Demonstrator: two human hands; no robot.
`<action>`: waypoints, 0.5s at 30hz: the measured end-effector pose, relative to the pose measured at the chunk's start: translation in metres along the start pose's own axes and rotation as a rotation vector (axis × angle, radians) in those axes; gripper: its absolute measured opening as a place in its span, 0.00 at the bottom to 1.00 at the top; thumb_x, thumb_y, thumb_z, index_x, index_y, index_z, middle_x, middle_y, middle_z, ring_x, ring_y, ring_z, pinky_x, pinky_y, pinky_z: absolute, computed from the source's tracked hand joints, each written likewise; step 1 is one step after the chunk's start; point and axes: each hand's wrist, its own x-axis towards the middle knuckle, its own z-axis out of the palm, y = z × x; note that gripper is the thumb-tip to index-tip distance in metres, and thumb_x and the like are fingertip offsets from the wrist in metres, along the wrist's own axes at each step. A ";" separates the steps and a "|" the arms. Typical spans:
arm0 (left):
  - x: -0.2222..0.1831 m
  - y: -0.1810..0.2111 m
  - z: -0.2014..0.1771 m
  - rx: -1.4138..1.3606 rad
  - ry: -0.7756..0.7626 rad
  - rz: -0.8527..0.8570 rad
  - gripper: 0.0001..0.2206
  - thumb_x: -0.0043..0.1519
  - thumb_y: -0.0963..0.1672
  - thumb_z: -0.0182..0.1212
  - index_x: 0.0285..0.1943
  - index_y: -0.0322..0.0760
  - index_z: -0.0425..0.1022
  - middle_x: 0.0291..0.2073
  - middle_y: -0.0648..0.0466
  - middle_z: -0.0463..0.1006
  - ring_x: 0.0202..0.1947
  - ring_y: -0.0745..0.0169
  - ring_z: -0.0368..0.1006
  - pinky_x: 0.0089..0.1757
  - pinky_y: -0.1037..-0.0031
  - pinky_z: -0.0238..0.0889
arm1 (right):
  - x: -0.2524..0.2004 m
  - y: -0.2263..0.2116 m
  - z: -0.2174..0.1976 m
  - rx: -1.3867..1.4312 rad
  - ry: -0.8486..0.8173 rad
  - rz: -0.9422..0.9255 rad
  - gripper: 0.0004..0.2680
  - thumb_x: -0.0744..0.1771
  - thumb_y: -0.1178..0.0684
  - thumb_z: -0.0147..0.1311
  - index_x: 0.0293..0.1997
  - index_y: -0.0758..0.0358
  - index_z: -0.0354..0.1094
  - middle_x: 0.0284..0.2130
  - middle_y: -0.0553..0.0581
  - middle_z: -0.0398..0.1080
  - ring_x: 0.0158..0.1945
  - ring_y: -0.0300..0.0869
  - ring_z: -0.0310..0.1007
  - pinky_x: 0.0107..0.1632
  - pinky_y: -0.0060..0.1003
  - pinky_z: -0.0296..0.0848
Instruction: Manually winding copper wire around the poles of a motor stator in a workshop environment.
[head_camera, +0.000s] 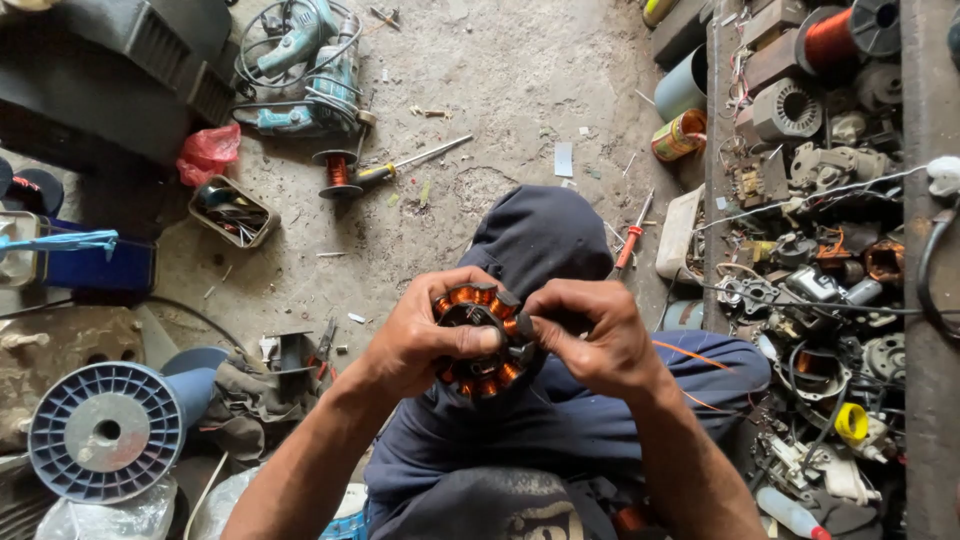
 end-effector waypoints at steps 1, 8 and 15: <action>-0.001 0.001 -0.001 -0.002 0.000 0.003 0.21 0.38 0.40 0.77 0.40 0.19 0.79 0.22 0.43 0.78 0.24 0.58 0.77 0.30 0.69 0.75 | -0.001 0.000 0.001 -0.002 -0.002 -0.001 0.03 0.65 0.61 0.62 0.29 0.64 0.77 0.18 0.55 0.73 0.22 0.34 0.68 0.26 0.31 0.71; -0.008 0.012 -0.005 0.474 -0.087 -0.036 0.17 0.43 0.41 0.78 0.41 0.28 0.81 0.29 0.42 0.79 0.33 0.54 0.75 0.37 0.65 0.74 | -0.010 0.010 0.006 -0.417 0.101 -0.408 0.02 0.65 0.66 0.61 0.36 0.66 0.76 0.25 0.59 0.72 0.23 0.49 0.69 0.30 0.39 0.74; -0.008 0.009 0.003 0.671 0.006 0.030 0.30 0.39 0.39 0.82 0.53 0.30 0.76 0.44 0.38 0.79 0.45 0.37 0.79 0.48 0.54 0.75 | -0.007 0.009 0.002 -0.744 0.121 -0.689 0.02 0.66 0.66 0.58 0.37 0.69 0.74 0.27 0.63 0.69 0.22 0.51 0.67 0.30 0.41 0.73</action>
